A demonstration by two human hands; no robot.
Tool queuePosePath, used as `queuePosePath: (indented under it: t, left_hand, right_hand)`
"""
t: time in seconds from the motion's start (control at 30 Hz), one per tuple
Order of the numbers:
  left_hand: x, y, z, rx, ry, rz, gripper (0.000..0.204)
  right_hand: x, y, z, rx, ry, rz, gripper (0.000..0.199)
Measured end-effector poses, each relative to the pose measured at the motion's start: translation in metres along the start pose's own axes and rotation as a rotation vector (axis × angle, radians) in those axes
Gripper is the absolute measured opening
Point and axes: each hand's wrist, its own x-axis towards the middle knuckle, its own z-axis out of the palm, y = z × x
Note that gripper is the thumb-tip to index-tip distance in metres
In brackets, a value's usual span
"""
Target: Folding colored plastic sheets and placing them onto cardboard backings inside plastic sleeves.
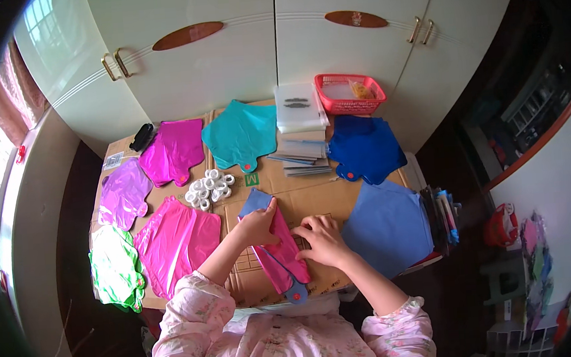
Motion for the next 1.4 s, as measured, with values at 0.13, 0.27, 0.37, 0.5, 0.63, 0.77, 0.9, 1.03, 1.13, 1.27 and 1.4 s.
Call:
queuePosePath:
  t: [0.13,0.27,0.37,0.5,0.63,0.77,0.9,1.03,1.13,1.27,1.4]
  left_hand:
    - [0.002,-0.003,0.003,-0.002,0.022,0.026,0.117]
    - [0.002,-0.004,0.005,0.007,0.028,0.036,0.116]
    - [0.002,-0.004,0.005,0.005,0.022,0.031,0.117]
    - [0.0,-0.002,0.004,0.017,0.015,0.025,0.117]
    - [0.0,0.0,0.002,0.013,0.011,0.023,0.116]
    - [-0.002,-0.002,0.003,0.01,0.036,0.019,0.115]
    - [-0.024,0.007,-0.008,0.032,0.11,-0.119,0.107]
    - [-0.053,0.002,0.0,0.151,0.402,-0.172,0.102]
    - [-0.058,-0.01,0.026,0.043,0.666,-0.133,0.105]
    - [-0.054,-0.024,0.041,-0.373,0.784,-0.099,0.108]
    - [-0.066,-0.002,0.027,-0.7,0.593,-0.221,0.113]
  right_hand:
    - [-0.021,-0.004,-0.002,-0.005,-0.033,-0.01,0.057]
    - [-0.033,-0.007,-0.003,-0.005,-0.069,0.001,0.056]
    - [-0.038,-0.012,-0.008,0.026,-0.062,-0.05,0.047]
    - [-0.036,-0.016,-0.005,0.054,0.022,-0.297,0.028]
    - [-0.026,-0.042,0.024,0.199,0.137,-0.228,0.015]
    - [-0.023,-0.062,0.049,0.079,0.305,-0.138,0.027]
    - [-0.024,-0.059,0.057,0.056,0.3,-0.155,0.031]
    - [-0.024,-0.062,0.052,0.051,0.275,-0.164,0.029]
    - [-0.023,-0.062,0.053,0.045,0.305,-0.192,0.028]
    - [-0.021,-0.063,0.053,0.013,0.308,-0.219,0.028]
    - [-0.022,-0.062,0.051,-0.005,0.311,-0.235,0.028]
